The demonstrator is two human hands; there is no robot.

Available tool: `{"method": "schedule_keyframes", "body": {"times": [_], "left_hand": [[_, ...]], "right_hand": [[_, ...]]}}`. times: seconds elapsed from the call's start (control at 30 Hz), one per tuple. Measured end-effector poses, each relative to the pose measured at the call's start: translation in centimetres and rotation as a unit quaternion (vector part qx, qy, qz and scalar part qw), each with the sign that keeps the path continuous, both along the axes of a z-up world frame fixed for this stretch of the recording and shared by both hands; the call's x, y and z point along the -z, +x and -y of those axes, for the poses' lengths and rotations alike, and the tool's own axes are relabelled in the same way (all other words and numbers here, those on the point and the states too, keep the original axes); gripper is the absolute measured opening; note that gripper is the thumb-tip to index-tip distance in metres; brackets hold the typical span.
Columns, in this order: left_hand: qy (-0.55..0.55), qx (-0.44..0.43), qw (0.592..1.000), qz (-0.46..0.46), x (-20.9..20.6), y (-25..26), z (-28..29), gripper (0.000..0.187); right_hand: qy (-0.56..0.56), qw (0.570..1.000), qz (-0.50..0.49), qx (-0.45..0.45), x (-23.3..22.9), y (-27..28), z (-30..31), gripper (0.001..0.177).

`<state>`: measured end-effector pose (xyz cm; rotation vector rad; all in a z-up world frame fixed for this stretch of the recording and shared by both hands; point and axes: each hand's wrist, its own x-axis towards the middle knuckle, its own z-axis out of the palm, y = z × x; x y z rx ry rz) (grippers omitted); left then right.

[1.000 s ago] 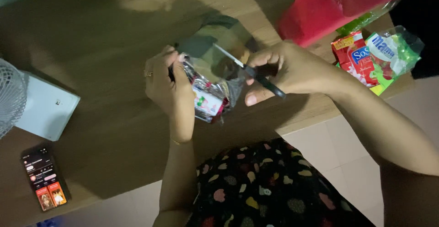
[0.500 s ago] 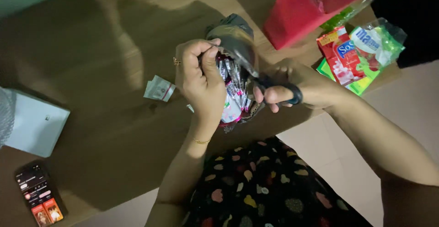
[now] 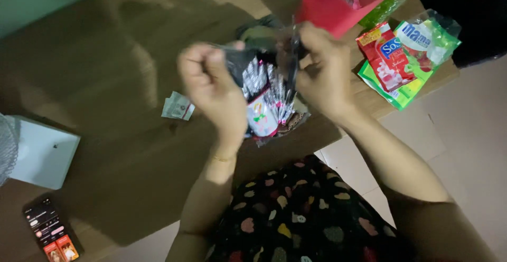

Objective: The person cuts multiple plastic sachets from a strip using scissors and places them into a pink container.

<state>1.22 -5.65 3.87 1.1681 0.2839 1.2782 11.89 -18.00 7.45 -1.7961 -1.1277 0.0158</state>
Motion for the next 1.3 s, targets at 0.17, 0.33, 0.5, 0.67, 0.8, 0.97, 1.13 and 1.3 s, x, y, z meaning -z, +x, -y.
{"method": "schedule_keyframes", "body": {"times": [0.17, 0.33, 0.5, 0.67, 0.8, 0.97, 1.13, 1.3], "left_hand": [[-0.057, -0.055, 0.997, -0.004, 1.6, -0.4, -5.6, 0.017], [-0.203, -0.006, 0.977, 0.063, 4.3, 1.6, -9.5, 0.017], [-0.301, 0.018, 0.953, -0.025, 14.1, 4.0, -15.0, 0.025], [-0.232, 0.038, 0.972, -0.018, 18.3, 4.8, -11.6, 0.02], [-0.161, 0.056, 0.985, -0.005, 19.6, 5.7, -7.7, 0.017], [-0.086, 0.061, 0.989, -0.107, 18.9, 5.4, -6.3, 0.012], [-0.169, 0.116, 0.956, -0.209, 11.7, 2.7, -5.3, 0.005], [-0.191, 0.176, 0.943, -0.207, 11.8, 2.6, -3.9, 0.017]], "right_hand": [[0.038, 0.999, 0.004, -0.001, 0.4, 1.6, 0.8, 0.023], [0.012, 0.998, -0.005, 0.059, 1.4, 2.4, 1.6, 0.02], [0.096, 0.992, -0.053, 0.057, 3.2, 3.4, 1.8, 0.02], [0.086, 0.992, 0.037, 0.081, 3.8, 4.3, 1.5, 0.019], [0.11, 0.992, -0.004, 0.056, 5.0, 5.8, 1.1, 0.02], [0.094, 0.992, 0.006, 0.087, 2.2, 4.6, 1.7, 0.036], [0.145, 0.97, -0.156, 0.113, 3.0, 1.6, 3.0, 0.063], [0.247, 0.945, -0.174, 0.126, 9.0, 3.3, 4.9, 0.034]]}}
